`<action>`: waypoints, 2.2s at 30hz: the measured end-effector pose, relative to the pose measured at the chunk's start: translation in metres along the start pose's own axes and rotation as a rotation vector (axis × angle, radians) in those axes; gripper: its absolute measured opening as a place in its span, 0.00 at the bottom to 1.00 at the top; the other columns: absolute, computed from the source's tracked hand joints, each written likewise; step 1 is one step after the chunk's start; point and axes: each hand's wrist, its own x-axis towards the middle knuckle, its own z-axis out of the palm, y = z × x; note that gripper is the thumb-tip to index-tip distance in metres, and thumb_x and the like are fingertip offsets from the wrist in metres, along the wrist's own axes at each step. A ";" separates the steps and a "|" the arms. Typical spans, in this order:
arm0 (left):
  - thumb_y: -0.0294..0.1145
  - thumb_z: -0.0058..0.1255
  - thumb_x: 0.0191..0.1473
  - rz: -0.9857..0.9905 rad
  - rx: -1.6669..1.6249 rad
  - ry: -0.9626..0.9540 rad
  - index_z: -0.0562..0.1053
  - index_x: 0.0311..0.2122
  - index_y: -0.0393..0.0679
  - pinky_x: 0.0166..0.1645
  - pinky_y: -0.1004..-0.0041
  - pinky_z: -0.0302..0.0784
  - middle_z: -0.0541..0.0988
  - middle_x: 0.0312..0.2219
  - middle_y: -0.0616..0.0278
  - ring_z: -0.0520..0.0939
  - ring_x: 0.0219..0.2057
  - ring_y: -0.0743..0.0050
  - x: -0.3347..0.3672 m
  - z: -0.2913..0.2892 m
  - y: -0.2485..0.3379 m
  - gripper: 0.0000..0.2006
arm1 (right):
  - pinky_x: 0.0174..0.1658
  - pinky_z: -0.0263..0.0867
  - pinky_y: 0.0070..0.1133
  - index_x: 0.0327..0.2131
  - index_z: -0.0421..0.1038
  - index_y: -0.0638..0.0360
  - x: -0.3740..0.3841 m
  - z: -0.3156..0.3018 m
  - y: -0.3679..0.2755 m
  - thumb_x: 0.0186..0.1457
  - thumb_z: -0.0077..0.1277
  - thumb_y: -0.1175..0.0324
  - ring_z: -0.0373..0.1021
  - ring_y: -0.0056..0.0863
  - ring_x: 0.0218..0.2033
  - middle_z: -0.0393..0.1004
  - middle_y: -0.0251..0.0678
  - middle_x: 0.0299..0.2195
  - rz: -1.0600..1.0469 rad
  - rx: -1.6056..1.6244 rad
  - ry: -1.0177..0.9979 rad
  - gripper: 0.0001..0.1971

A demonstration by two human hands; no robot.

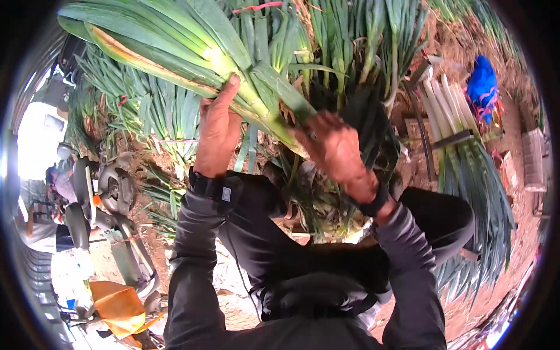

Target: The person cuts a red tie from a bundle of leeks, then peels the outer layers from individual leeks by hand. After cleaning each leek, they place it onto a metal rack and reach for another from the pile.

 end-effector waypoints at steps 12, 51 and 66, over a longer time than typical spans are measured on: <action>0.36 0.57 0.60 -0.069 -0.044 -0.062 0.69 0.56 0.41 0.53 0.61 0.78 0.78 0.49 0.60 0.80 0.49 0.64 0.040 -0.038 0.002 0.21 | 0.47 0.72 0.19 0.48 0.72 0.62 0.073 0.064 -0.009 0.55 0.62 0.74 0.74 0.18 0.41 0.79 0.31 0.41 0.331 1.274 -0.192 0.17; 0.30 0.64 0.54 0.162 0.117 0.042 0.74 0.50 0.46 0.49 0.64 0.76 0.79 0.44 0.66 0.79 0.44 0.70 -0.002 -0.029 0.037 0.18 | 0.33 0.67 0.27 0.41 0.73 0.65 -0.141 0.091 0.122 0.55 0.58 0.59 0.73 0.29 0.30 0.76 0.41 0.29 0.751 0.634 -0.597 0.18; 0.29 0.58 0.57 0.103 0.070 0.189 0.67 0.57 0.43 0.56 0.55 0.75 0.75 0.48 0.58 0.78 0.49 0.56 0.011 -0.059 0.019 0.23 | 0.41 0.71 0.37 0.46 0.72 0.61 -0.083 0.040 0.097 0.56 0.58 0.58 0.75 0.46 0.41 0.76 0.47 0.38 0.345 -0.089 -0.201 0.20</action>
